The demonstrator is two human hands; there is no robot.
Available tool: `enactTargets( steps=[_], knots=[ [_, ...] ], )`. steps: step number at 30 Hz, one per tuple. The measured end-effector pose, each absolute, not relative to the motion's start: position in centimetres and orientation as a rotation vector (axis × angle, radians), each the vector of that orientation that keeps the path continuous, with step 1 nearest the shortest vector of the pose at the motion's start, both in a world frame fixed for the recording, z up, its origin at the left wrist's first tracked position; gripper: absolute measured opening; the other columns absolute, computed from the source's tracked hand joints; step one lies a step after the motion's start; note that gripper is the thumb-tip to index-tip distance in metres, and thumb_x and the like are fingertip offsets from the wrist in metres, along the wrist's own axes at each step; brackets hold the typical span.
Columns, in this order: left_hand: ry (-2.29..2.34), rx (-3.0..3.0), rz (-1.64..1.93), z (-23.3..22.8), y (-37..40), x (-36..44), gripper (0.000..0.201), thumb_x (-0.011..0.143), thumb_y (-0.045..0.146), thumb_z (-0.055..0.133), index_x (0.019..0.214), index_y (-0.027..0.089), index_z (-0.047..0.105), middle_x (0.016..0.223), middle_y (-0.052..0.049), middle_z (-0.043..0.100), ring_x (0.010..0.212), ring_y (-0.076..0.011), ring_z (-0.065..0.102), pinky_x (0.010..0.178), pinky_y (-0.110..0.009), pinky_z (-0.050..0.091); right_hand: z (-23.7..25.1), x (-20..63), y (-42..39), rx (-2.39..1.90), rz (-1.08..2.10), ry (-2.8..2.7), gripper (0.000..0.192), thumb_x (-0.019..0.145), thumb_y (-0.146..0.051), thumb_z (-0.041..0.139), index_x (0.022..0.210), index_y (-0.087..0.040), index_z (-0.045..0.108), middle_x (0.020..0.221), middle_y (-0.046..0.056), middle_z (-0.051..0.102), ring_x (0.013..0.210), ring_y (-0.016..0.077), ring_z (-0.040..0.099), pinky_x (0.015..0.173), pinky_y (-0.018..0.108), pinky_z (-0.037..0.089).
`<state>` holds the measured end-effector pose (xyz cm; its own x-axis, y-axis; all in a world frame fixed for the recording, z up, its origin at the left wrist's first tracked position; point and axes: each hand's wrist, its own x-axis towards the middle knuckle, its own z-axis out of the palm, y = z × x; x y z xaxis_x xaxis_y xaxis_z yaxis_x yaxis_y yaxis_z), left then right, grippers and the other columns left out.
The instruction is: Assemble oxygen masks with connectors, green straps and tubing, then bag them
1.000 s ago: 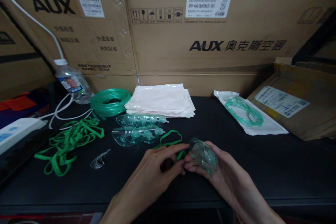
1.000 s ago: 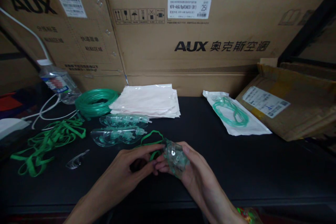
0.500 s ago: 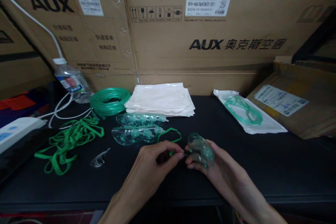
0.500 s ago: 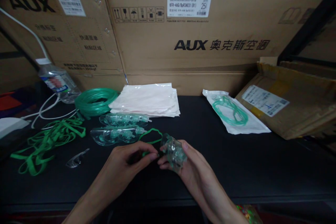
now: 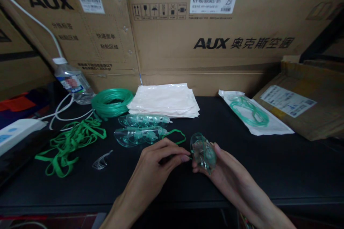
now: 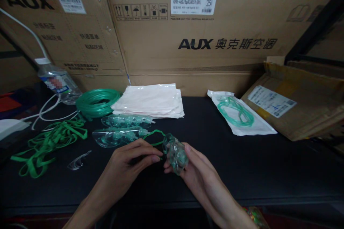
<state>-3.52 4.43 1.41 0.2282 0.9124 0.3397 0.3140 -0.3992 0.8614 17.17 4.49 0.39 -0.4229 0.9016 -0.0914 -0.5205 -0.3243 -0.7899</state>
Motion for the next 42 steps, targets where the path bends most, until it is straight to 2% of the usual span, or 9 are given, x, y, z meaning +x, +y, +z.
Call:
enactTargets(
  steps=[14,20,24,27,33,37,42],
  knots=[
    [1.282,1.881,1.138,1.4,4.2,-3.6,0.009,0.092,0.029,0.069,0.092,0.027,0.078,0.086,0.002,0.072,0.074,-0.013,0.065,0.069,-0.023,0.05,1.0,17.3,4.3,-0.678,1.882,-1.017,0.034,0.103,-0.039,0.051,0.118,-0.018,0.072,0.109,0.01,0.072,0.097,0.0206,0.066,0.092,0.033,0.05],
    [1.33,1.95,1.204,1.6,4.1,-3.5,0.009,0.089,0.023,0.07,0.089,0.026,0.078,0.08,0.003,0.072,0.067,-0.0111,0.065,0.06,-0.021,0.047,0.8,17.6,4.0,-0.861,1.702,-1.236,0.03,0.099,-0.04,0.059,0.126,-0.03,0.069,0.124,0.005,0.067,0.119,0.0229,0.059,0.109,0.039,0.04],
    [1.328,1.94,1.272,1.3,4.2,-3.6,0.01,0.089,0.022,0.069,0.087,0.027,0.078,0.079,0.004,0.072,0.065,-0.0098,0.065,0.059,-0.019,0.047,1.4,17.7,3.9,-0.86,1.492,-1.525,0.029,0.097,-0.036,0.063,0.126,-0.035,0.069,0.13,0.003,0.063,0.125,0.0214,0.055,0.106,0.033,0.044],
    [1.33,1.926,1.271,1.1,4.2,-3.6,0.01,0.09,0.024,0.069,0.087,0.026,0.078,0.078,0.003,0.073,0.066,-0.0112,0.066,0.059,-0.02,0.049,1.5,17.6,3.9,-0.837,1.477,-1.55,0.029,0.097,-0.036,0.064,0.125,-0.037,0.069,0.128,0.003,0.062,0.124,0.0201,0.057,0.104,0.03,0.046],
    [1.283,2.003,1.284,1.5,4.2,-3.6,0.012,0.092,0.022,0.067,0.09,0.024,0.078,0.083,0.0,0.075,0.07,-0.013,0.07,0.064,-0.02,0.054,1.4,17.7,3.7,-0.862,1.502,-1.527,0.029,0.097,-0.035,0.064,0.125,-0.036,0.069,0.133,0.003,0.061,0.123,0.0201,0.059,0.106,0.032,0.045],
    [1.248,2.06,1.359,1.6,4.2,-3.4,0.011,0.091,0.016,0.068,0.092,0.021,0.077,0.085,0.0,0.075,0.074,-0.0124,0.071,0.07,-0.019,0.056,1.5,17.8,3.6,-0.873,1.557,-1.484,0.028,0.095,-0.037,0.066,0.122,-0.033,0.071,0.134,0.005,0.062,0.124,0.0233,0.06,0.107,0.037,0.045],
    [1.204,2.124,1.425,1.3,4.0,-3.3,0.014,0.089,0.012,0.069,0.098,0.021,0.076,0.089,-0.001,0.075,0.077,-0.0122,0.072,0.073,-0.02,0.057,1.2,17.9,3.7,-0.854,1.656,-1.425,0.034,0.095,-0.039,0.067,0.128,-0.031,0.067,0.132,0.007,0.066,0.125,0.0254,0.059,0.113,0.044,0.04]
  ],
)
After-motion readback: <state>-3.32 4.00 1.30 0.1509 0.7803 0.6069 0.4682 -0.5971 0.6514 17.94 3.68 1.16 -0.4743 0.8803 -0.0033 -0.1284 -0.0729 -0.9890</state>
